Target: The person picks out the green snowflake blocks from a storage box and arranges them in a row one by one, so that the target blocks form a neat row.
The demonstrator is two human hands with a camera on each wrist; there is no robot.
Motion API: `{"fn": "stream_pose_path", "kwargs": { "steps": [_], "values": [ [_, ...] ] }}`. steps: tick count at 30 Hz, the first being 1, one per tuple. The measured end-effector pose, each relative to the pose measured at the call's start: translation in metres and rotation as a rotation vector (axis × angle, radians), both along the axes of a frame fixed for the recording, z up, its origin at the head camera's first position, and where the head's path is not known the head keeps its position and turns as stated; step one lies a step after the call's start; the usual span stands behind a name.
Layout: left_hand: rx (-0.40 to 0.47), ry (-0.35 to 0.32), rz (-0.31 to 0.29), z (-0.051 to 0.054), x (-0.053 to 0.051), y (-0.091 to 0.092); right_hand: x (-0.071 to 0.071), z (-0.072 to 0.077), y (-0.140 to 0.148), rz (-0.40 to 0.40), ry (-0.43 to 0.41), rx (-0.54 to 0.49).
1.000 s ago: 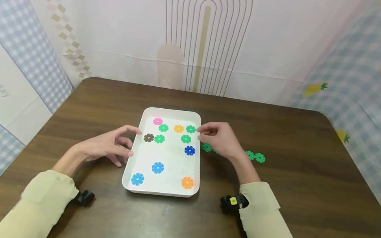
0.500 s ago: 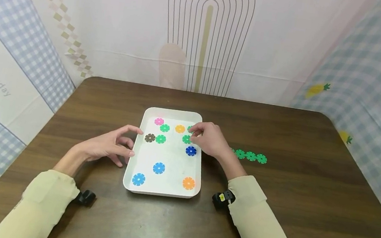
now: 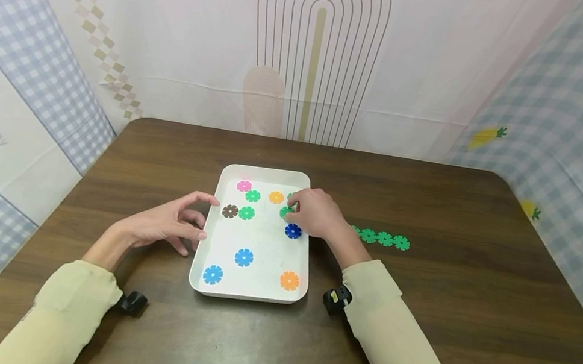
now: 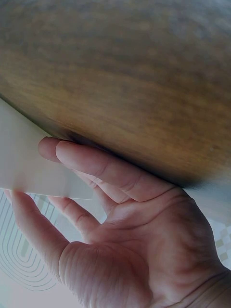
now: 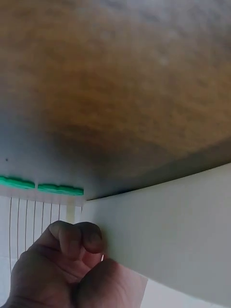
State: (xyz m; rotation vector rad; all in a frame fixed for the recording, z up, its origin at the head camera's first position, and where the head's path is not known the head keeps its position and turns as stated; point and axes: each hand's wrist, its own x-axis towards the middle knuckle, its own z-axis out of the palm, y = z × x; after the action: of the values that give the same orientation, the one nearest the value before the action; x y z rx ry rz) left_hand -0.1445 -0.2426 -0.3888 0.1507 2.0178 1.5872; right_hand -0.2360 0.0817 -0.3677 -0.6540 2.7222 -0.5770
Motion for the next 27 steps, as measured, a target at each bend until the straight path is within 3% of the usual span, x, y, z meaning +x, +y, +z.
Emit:
{"fn": "stream_pose_path", "kwargs": {
  "steps": [9, 27],
  "values": [
    [0.003, 0.007, 0.0, 0.0016, -0.0012, 0.0009, -0.0037, 0.0039, -0.0039, 0.015, 0.016, 0.08],
    [-0.007, 0.004, 0.002, -0.0005, -0.0002, 0.0006, -0.0031, 0.0035, -0.0086, 0.071, -0.055, 0.095]
  ]
}}
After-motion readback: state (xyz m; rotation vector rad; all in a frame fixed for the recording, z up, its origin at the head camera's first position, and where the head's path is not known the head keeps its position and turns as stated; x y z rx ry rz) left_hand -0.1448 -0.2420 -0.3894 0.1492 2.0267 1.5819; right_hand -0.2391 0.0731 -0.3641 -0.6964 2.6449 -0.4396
